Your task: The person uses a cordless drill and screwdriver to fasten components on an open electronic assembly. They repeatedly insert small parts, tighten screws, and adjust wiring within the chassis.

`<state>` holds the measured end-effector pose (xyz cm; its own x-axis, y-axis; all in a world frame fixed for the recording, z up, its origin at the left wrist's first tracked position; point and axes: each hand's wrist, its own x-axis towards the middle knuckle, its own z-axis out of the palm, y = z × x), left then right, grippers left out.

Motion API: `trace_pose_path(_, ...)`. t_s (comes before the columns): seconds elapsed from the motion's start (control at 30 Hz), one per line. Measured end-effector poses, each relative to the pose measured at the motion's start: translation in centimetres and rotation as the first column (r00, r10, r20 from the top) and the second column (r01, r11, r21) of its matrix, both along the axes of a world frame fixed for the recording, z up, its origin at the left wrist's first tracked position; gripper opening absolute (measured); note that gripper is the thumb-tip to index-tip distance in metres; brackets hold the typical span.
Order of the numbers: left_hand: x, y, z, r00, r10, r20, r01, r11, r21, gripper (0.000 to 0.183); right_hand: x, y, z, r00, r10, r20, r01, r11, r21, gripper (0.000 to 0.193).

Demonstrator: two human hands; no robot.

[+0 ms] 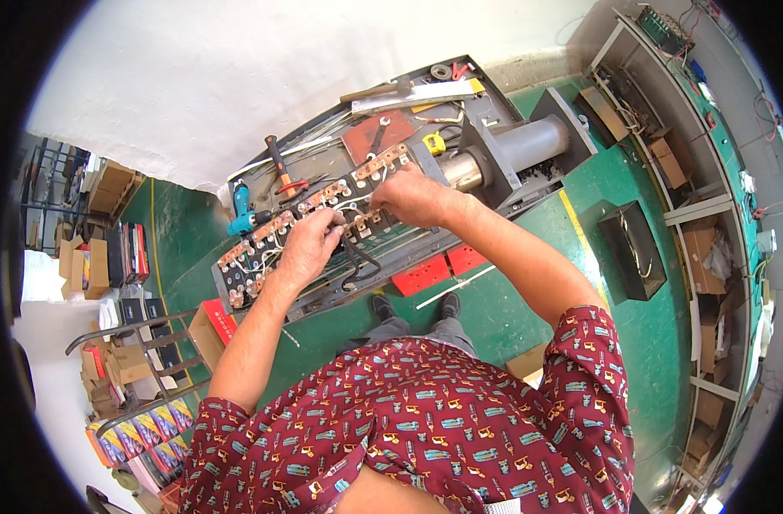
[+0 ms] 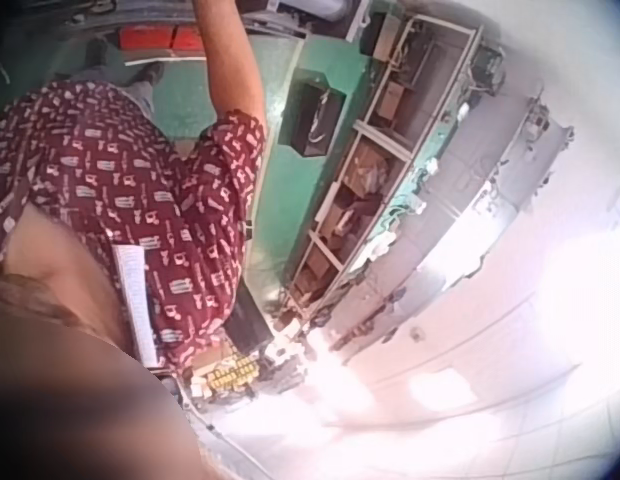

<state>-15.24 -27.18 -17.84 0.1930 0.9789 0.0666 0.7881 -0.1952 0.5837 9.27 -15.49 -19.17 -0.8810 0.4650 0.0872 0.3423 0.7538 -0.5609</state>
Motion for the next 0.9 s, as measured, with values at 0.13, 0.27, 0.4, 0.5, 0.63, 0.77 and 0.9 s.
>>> trace_pose_path(0.13,0.1,-0.2,0.0,1.0,-0.01,0.01,0.01,1.0,-0.007,0.014,0.1,-0.5,0.0,0.999,0.028,0.028,-0.03,0.998,0.06,0.016)
trace_pose_path(0.27,0.4,-0.4,-0.1,1.0,-0.019,0.005,0.019,1.0,-0.019,0.014,0.4,-1.5,-1.1,0.998,0.036,-0.057,-0.024,0.979,0.201,0.013)
trace_pose_path(0.4,0.3,-0.4,0.0,1.0,-0.026,0.003,0.026,1.0,0.004,0.014,0.1,-2.3,-1.0,0.999,0.006,-0.035,0.004,0.956,0.292,0.014)
trace_pose_path(0.5,0.1,-0.4,0.9,0.988,0.062,0.141,-0.051,0.996,-0.076,0.016,-0.1,-2.9,-0.8,0.999,-0.024,-0.034,0.034,0.947,0.321,0.017)
trace_pose_path(0.63,-1.0,-0.5,1.0,0.974,0.084,0.21,-0.066,0.994,-0.09,0.015,-0.2,-3.4,-1.1,0.996,-0.041,-0.075,0.064,0.934,0.351,0.023)
trace_pose_path(0.77,-1.3,-1.0,1.1,0.987,0.061,0.146,-0.051,0.996,-0.068,0.013,-0.3,-3.6,-0.9,0.998,-0.031,-0.048,0.046,0.937,0.347,0.031)
trace_pose_path(0.9,-1.2,-1.3,1.1,0.993,0.057,0.101,-0.053,0.998,-0.042,0.012,-0.3,-3.7,-1.0,0.996,-0.009,-0.087,0.04,0.931,0.363,0.029)
